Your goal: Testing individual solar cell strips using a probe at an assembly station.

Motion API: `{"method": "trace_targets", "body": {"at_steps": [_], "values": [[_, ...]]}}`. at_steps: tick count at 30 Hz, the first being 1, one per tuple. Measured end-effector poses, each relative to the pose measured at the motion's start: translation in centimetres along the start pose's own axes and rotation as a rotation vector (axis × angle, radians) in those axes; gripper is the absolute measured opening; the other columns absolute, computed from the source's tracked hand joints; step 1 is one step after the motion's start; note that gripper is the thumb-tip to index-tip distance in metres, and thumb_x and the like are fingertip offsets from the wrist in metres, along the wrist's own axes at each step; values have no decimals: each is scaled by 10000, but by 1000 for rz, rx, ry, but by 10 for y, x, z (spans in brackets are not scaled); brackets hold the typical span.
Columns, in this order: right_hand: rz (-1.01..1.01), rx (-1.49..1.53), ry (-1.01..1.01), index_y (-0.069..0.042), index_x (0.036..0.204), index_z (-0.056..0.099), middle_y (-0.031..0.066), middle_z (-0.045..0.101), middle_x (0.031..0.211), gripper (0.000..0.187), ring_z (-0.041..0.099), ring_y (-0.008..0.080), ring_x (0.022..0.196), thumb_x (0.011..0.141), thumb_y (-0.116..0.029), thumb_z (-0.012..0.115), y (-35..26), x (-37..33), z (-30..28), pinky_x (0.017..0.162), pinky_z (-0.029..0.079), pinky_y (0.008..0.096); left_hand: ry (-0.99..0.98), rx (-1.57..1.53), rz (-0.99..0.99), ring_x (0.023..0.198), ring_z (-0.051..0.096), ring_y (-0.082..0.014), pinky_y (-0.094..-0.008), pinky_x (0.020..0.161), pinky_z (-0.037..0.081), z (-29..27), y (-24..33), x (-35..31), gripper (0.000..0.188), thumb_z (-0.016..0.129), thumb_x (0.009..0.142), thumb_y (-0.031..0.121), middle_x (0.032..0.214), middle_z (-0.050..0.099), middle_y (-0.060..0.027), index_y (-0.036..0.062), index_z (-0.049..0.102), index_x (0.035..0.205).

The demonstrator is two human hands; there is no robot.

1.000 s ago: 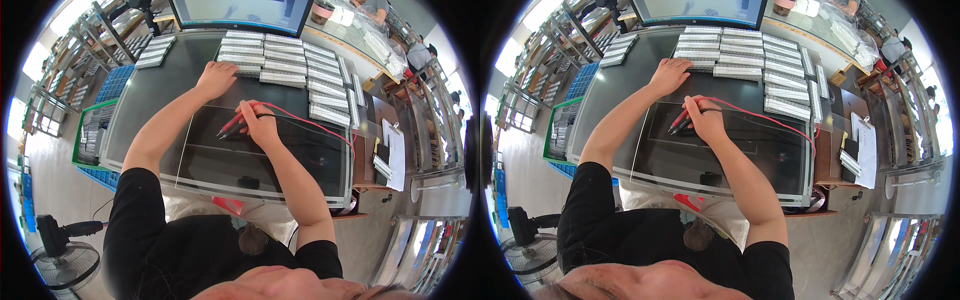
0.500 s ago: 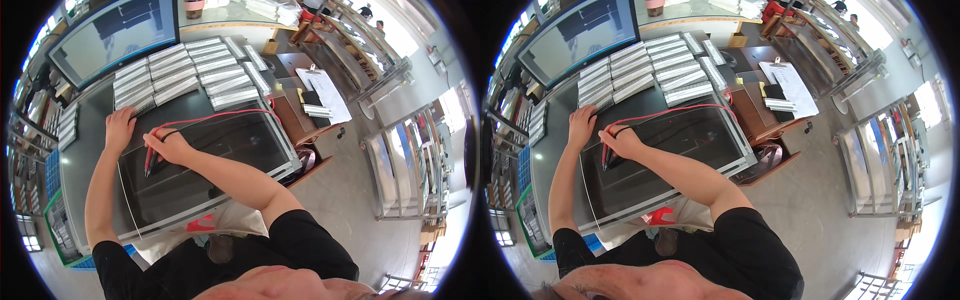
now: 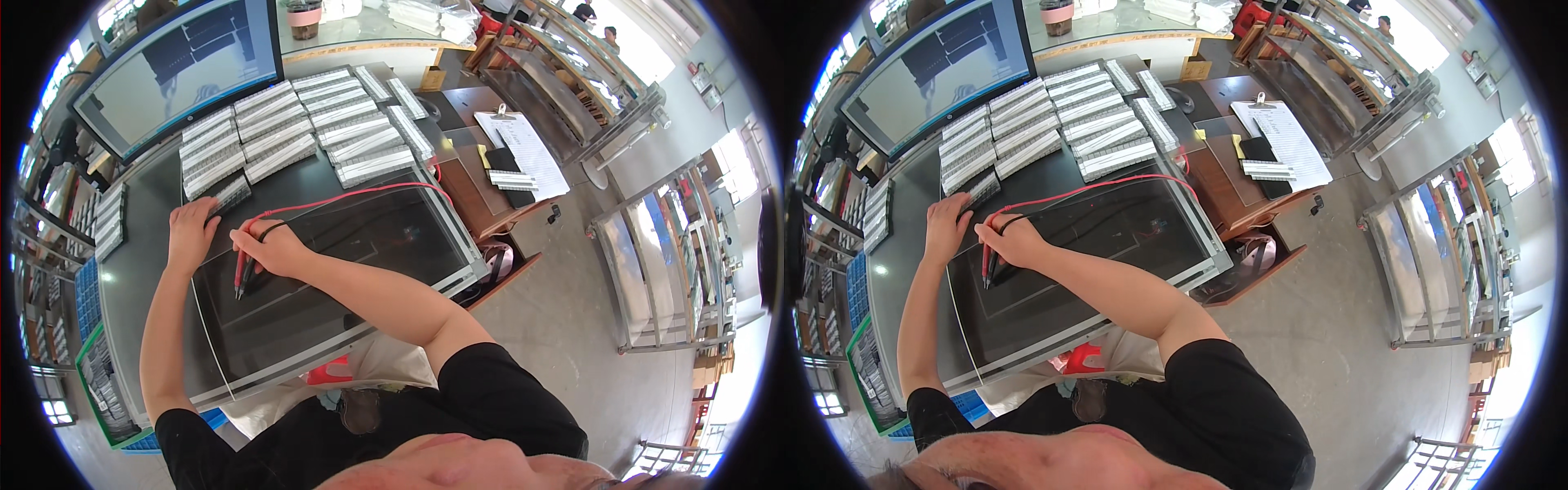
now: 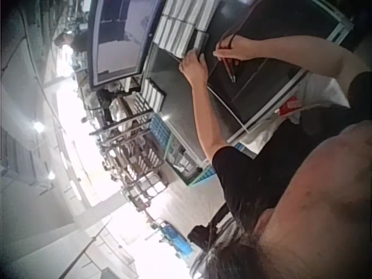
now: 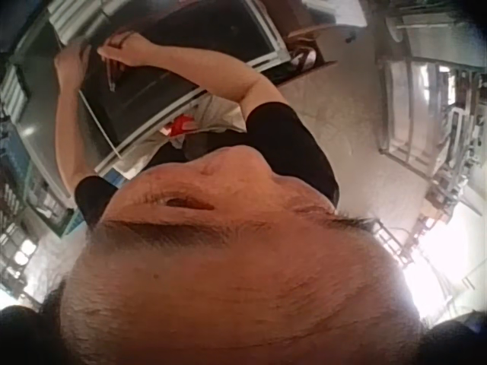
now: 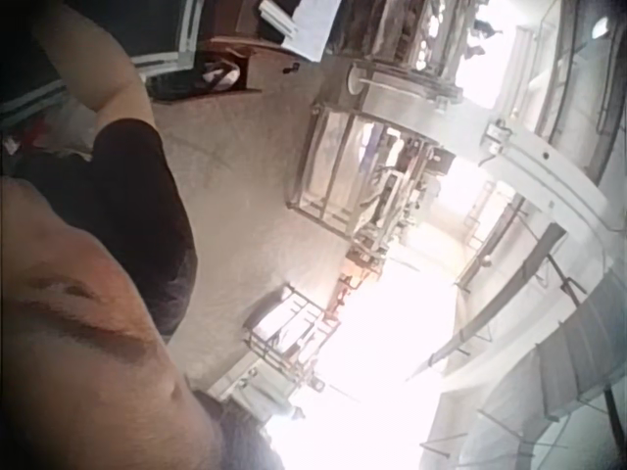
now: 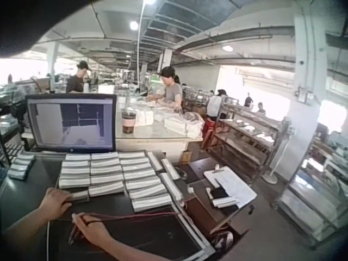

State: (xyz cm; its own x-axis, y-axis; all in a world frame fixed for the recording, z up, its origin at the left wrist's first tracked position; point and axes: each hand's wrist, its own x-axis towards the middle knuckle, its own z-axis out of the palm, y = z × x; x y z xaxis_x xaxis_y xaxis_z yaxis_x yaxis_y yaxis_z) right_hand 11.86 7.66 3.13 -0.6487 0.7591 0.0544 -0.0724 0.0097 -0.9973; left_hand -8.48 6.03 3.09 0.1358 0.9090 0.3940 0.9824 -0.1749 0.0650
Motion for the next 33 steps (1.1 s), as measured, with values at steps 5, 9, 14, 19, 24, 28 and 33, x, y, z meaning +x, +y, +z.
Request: {"method": "trace_targets", "body": {"at_steps": [5,9,14,19,24,28,33], "values": [[-1,-12,-9,-28,715,557,41,543,598,289,494,108,405,851,-279,512,-1,-2,-1,415,417,241,-34,-50,13,1010,498,-257,-374,891,331,-10,12,-12,316,602,745,149,1083,553,-76,93,537,1049],[19,4,-14,-28,719,557,37,543,607,288,495,106,414,849,-282,512,-1,-2,-1,415,414,239,35,-85,-10,1010,494,-267,-381,893,328,-7,14,-18,330,609,740,152,1073,553,-75,94,534,1055],[14,5,-13,-27,723,561,35,541,610,287,495,108,417,847,-281,512,1,1,-1,417,414,240,26,-162,-81,1009,488,-269,-381,891,327,-2,8,-16,335,619,727,134,1056,551,-78,91,520,1045],[8,-1,-6,-25,731,566,40,549,616,290,500,112,419,846,-285,512,-2,6,-4,420,421,247,-12,-193,-68,1008,487,-266,-378,885,329,-11,14,-9,344,629,709,117,1042,553,-73,89,517,1034],[4,-21,-19,-31,747,590,54,563,611,290,518,116,432,847,-291,511,7,7,2,428,440,254,-39,-224,-21,999,492,-267,-380,873,339,-14,17,-22,370,642,687,107,1036,555,-67,90,517,1035],[46,-12,-9,-29,804,610,45,585,671,299,546,99,544,851,-309,519,7,0,7,485,471,239,-11,-218,16,972,519,-278,-389,830,387,-12,20,-20,398,648,653,94,1020,570,-77,95,531,1034],[76,29,3,-33,805,605,34,593,686,294,549,97,544,848,-312,523,6,-2,1,456,452,222,30,-200,1,1012,500,-259,-400,845,371,6,19,-4,405,639,714,198,1066,555,-42,146,508,1094]]}}
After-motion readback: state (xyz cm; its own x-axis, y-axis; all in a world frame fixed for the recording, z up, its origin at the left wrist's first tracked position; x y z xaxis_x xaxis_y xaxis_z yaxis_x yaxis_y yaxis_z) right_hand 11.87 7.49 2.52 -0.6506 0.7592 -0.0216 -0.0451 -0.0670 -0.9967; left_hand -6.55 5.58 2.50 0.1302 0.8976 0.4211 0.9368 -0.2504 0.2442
